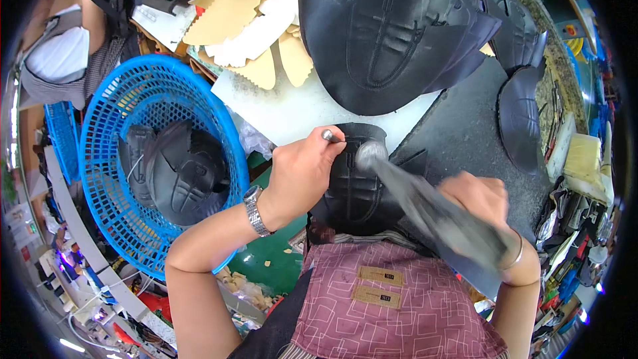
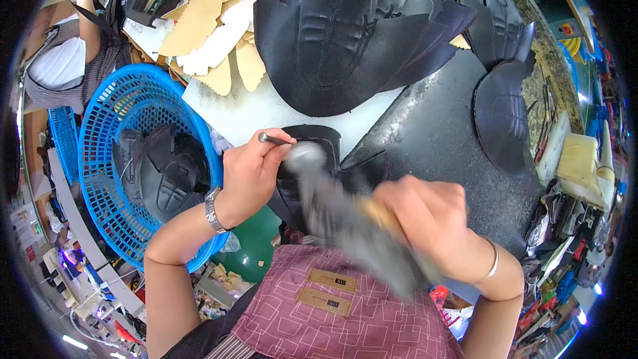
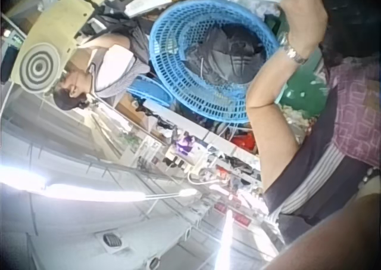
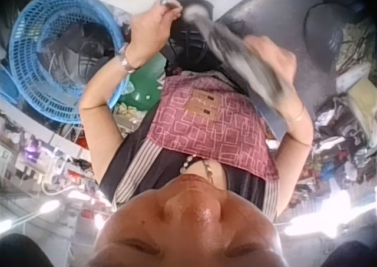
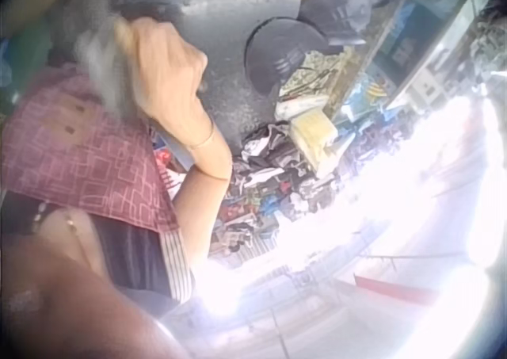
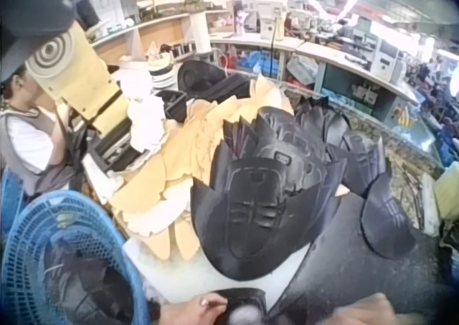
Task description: Using a punch tool and a shoe hammer to create holes or indentations in black leather shoe components.
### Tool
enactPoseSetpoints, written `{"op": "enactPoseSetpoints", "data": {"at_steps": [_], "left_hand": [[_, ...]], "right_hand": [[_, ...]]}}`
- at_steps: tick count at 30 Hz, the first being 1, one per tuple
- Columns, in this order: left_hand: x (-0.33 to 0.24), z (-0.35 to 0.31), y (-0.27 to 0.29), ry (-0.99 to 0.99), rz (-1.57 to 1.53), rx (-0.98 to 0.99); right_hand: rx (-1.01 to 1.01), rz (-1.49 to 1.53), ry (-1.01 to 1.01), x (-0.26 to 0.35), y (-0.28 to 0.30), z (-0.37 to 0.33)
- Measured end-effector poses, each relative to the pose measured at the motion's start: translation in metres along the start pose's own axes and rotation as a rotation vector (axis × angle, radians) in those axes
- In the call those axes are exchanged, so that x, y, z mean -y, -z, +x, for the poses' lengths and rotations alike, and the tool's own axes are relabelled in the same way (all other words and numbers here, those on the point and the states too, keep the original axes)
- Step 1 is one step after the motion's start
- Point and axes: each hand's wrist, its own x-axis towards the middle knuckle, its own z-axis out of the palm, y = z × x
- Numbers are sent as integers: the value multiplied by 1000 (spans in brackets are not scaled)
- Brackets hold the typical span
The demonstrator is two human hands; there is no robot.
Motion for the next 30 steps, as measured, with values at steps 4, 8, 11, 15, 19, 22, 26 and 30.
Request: {"op": "enactPoseSetpoints", "data": {"at_steps": [4, 8, 11, 15, 19, 22, 26, 30], "left_hand": [[-1, -5, -4, -351, 161, -16], [-4, 7, -4, 249, -238, -20], [2, 22, 1, 255, -326, -21], [-2, 62, 27, -226, 118, 61], [6, 81, 38, -572, 467, 306], [-3, 84, 35, -650, 584, 536], [3, 89, 15, -846, 757, 538], [4, 85, 18, -1013, 747, 524]], "right_hand": [[112, 129, 143, -4, 2, 4], [-70, -115, -74, -6, -10, 3], [26, -226, -89, -4, -32, 10], [217, -203, -203, -7, -41, -1], [3, -334, -96, -30, 4, -37], [-446, 94, -940, -69, 51, -94], [-360, -588, -812, -144, 74, -119], [-408, -747, -777, -131, 70, -111]]}}
